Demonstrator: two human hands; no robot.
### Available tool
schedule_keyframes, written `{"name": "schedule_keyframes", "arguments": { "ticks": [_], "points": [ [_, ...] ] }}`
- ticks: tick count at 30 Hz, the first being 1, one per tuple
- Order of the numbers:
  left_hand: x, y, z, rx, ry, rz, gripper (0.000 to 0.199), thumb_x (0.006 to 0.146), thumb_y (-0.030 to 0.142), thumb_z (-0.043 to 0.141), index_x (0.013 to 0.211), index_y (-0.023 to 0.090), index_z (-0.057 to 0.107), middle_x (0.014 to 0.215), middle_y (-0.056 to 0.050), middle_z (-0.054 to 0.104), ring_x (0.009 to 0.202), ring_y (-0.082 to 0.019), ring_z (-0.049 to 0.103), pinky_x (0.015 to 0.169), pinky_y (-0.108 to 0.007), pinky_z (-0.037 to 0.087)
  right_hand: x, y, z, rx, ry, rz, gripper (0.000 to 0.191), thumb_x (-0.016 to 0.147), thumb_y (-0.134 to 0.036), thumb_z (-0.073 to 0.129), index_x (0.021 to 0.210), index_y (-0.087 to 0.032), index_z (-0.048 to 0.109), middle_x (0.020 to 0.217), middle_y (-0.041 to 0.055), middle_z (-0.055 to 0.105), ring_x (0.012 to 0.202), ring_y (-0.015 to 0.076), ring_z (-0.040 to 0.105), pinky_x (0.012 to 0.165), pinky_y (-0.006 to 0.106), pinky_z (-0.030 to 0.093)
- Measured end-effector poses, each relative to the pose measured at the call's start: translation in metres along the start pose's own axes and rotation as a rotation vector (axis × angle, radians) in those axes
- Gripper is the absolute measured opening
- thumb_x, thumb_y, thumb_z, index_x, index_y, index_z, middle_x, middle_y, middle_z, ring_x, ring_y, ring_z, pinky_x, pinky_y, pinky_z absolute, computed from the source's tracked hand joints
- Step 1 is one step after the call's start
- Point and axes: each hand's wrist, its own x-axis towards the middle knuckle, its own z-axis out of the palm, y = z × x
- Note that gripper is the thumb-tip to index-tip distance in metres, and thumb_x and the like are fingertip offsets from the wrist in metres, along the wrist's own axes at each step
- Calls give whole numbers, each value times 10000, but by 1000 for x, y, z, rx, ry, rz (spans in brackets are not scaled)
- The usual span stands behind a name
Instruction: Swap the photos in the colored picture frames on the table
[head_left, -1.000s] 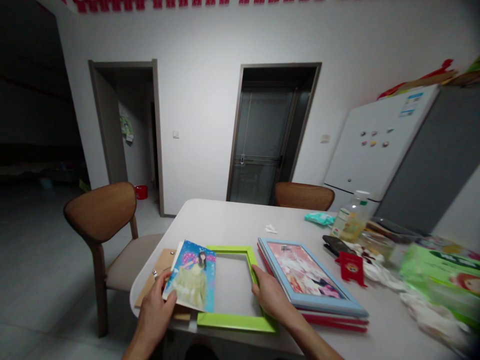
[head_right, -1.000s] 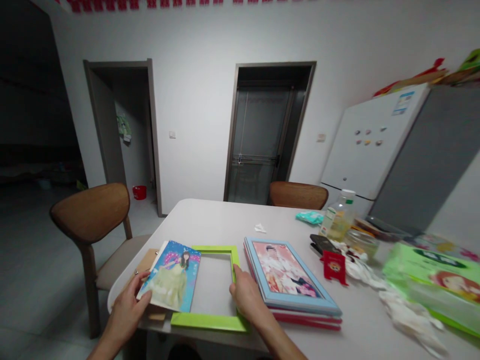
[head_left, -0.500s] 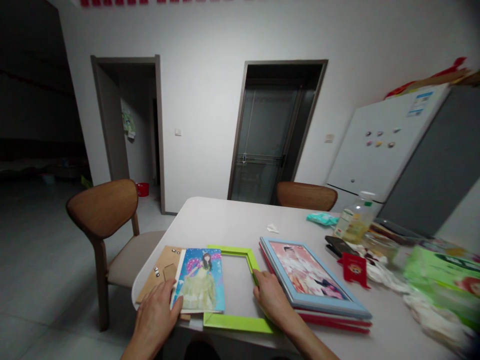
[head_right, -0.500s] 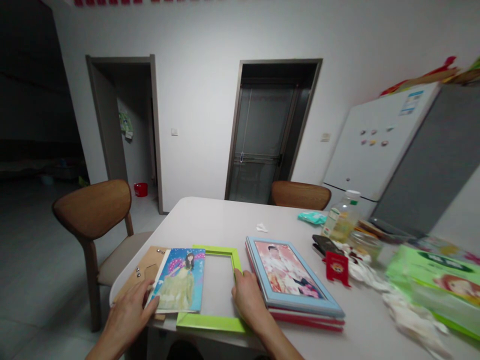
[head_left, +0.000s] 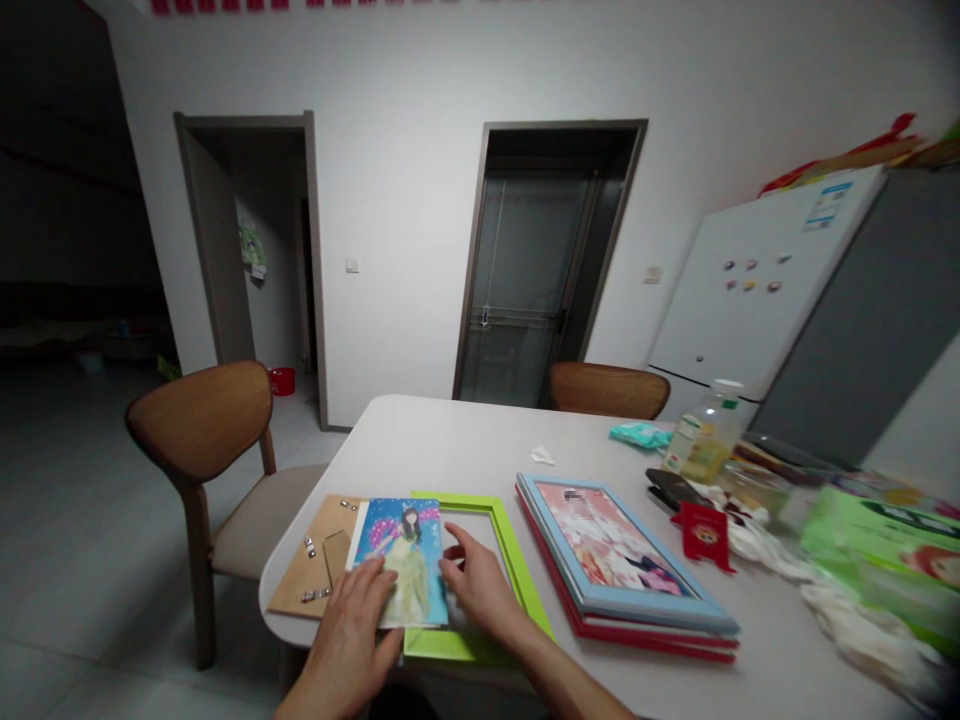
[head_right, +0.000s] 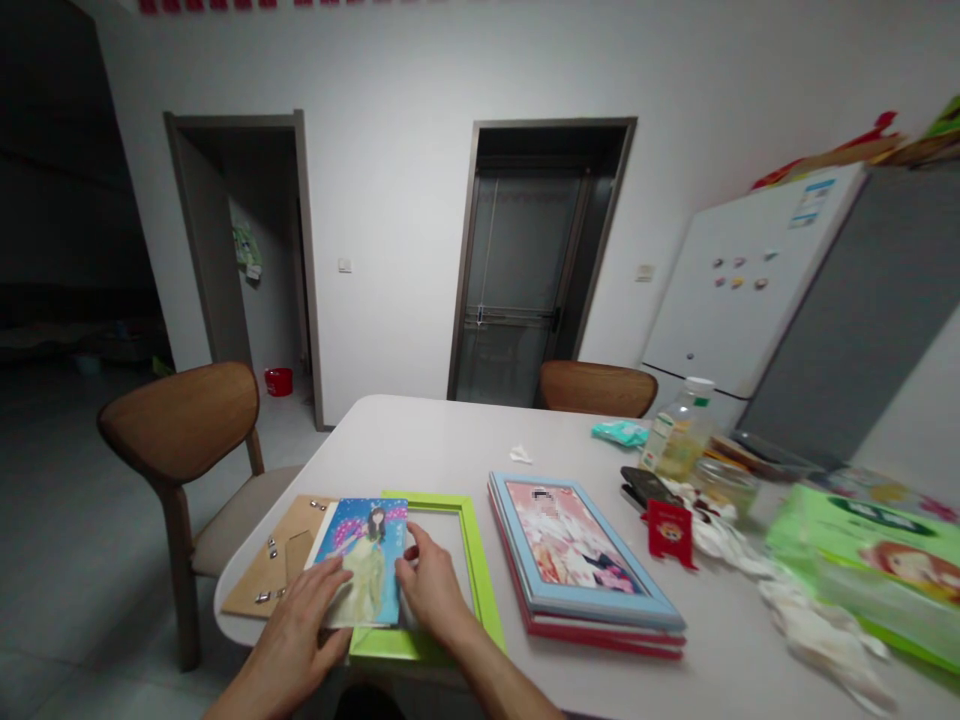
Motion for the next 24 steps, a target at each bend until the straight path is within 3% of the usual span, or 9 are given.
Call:
{"name": "schedule_keyframes", "arguments": {
  "ticks": [4,9,11,13,16,18,20,24],
  "points": [
    [6,-2,12,22,15,44,547,566,79,457,1105,150,516,1209,-122,485,1125,-270,418,942,-443,340,11,-18,21,269,51,80,501,615,-128,475,1116,-118,480,588,-24,544,513,98,476,522,209,404],
    [21,-3,6,-220,287,104,526,618,36,337,1093,160,526,1117,-77,570,1052,-196,502,907,-366,405,8,-55,10,629,110,-16,513,693,-252,472,1183,-127,385,603,-40,475,498,88,447,470,201,385],
    [26,4,-5,-389,362,20,426,698,93,354,1070,176,543,1064,-61,605,1003,-195,540,884,-346,424,4,-63,2,726,112,-6,543,736,-334,440,1225,-135,316,698,-6,517,563,106,496,496,219,411],
    [29,13,-15,-575,408,-134,313,750,204,415,1016,175,578,1003,-62,635,956,-215,567,857,-343,438,0,-59,-3,741,141,63,544,725,-375,466,1206,-154,344,835,41,551,676,131,539,554,238,435],
    [32,29,-18,-918,463,-373,311,732,352,504,934,140,609,911,-75,665,919,-240,583,847,-350,431,-6,-40,-3,769,165,308,493,667,-375,543,1108,-179,443,915,70,569,729,153,559,591,262,444],
    [34,41,-12,-1165,462,-462,362,712,396,533,935,119,602,889,-78,670,927,-240,579,866,-349,412,-10,-28,-1,910,93,412,445,666,-384,539,1055,-181,466,877,72,597,697,157,574,589,277,446],
    [34,52,-3,-1327,428,-487,408,699,415,550,967,110,583,918,-84,662,953,-238,566,888,-347,390,-12,-22,-2,1077,23,366,383,670,-380,526,994,-179,490,850,68,622,702,164,586,600,279,450],
    [30,65,5,-1386,218,-442,454,665,415,592,985,95,568,996,-114,632,993,-257,537,878,-342,401,-9,-20,-22,1129,121,235,320,639,-312,519,929,-177,523,837,58,651,745,186,598,598,266,460]
  ]
}}
